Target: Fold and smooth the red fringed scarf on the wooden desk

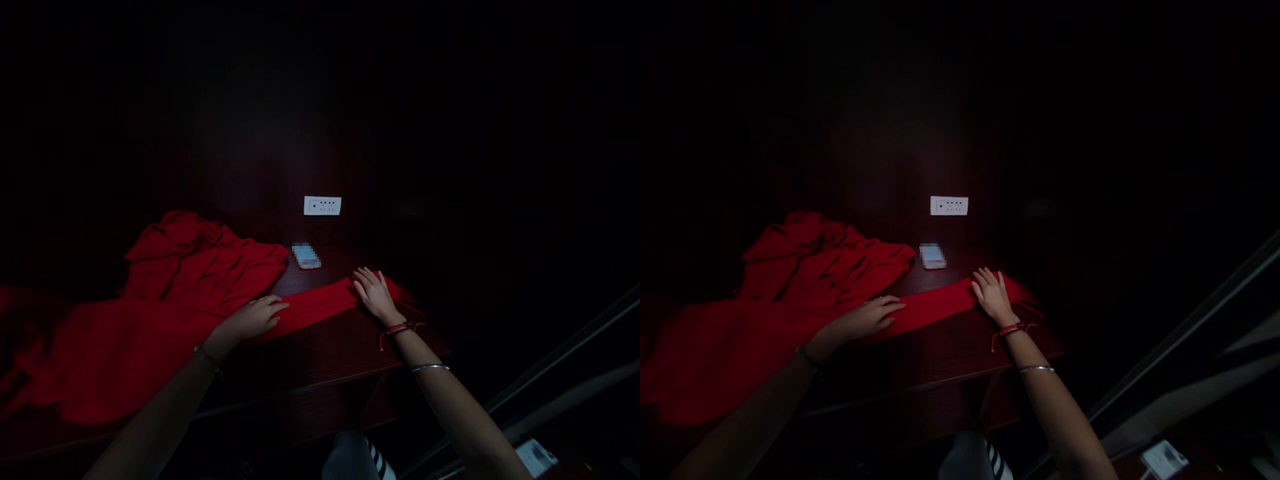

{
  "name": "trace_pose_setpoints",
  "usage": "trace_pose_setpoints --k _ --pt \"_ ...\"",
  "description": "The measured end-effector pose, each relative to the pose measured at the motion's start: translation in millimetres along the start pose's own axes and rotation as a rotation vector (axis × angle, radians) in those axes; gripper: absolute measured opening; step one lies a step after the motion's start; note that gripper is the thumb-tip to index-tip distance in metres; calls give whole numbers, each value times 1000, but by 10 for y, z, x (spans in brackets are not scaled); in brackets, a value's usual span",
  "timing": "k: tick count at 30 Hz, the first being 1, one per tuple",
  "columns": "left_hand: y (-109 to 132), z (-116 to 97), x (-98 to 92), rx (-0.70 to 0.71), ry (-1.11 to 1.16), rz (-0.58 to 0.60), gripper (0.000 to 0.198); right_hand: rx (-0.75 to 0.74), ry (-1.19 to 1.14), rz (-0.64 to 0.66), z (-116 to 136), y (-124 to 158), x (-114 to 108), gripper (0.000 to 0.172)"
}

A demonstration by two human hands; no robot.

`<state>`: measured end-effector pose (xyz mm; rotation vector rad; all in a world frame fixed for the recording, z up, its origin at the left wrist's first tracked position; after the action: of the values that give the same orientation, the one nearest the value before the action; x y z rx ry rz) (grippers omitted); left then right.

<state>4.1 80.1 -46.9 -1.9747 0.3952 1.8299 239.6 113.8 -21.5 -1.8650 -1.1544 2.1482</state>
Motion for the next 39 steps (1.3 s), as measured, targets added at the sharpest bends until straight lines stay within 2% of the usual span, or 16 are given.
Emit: trace_pose_setpoints --k 2,5,6,8,11,16,18,21,23,27,32,37,39 --pt "-28 -29 13 11 5 -12 37 -184 -61 -10 408 -52 -42 40" --pt "-64 -66 -21 27 10 -46 35 -489 -176 107 1032 -54 80 38" --pt "-67 -73 -47 27 2 -59 34 -550 -197 139 1160 -42 129 36" --pt "-60 -77 -100 12 -38 -72 32 -584 -202 157 1255 -40 195 33" --pt "-32 -3 -176 -66 -146 -72 31 -542 -170 131 1176 -55 223 30" --pt "53 269 -375 -245 -281 -47 26 -516 -105 118 1061 -44 192 27" --pt "109 249 -552 -236 -305 -109 24 -463 -90 92 993 -47 155 25" --pt "240 61 -725 -170 -351 -195 24 -357 -106 26 852 -25 65 24" --pt "348 -116 -652 -103 -380 -181 22 -352 -146 18 812 19 33 24" --pt "543 -382 -278 26 -385 -94 21 -416 -196 86 813 101 84 23" --pt "606 -338 -117 27 -396 -99 24 -491 -146 175 859 130 220 28" --pt "663 -241 -71 75 -348 -205 31 -484 -120 150 857 111 180 31" --pt "677 -207 -21 81 -330 -212 30 -487 -114 152 862 112 170 31"
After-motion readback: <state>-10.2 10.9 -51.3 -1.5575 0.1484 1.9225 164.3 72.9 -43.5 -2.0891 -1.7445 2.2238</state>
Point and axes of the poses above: each hand's wrist, its own y-axis away from the middle knuckle, its own x-axis out of the palm, z = x × y, the point moved 10 cm from there along -y, towards the middle knuckle, and after that the axes turned 12 degrees about -x, right-handed, at the moved point
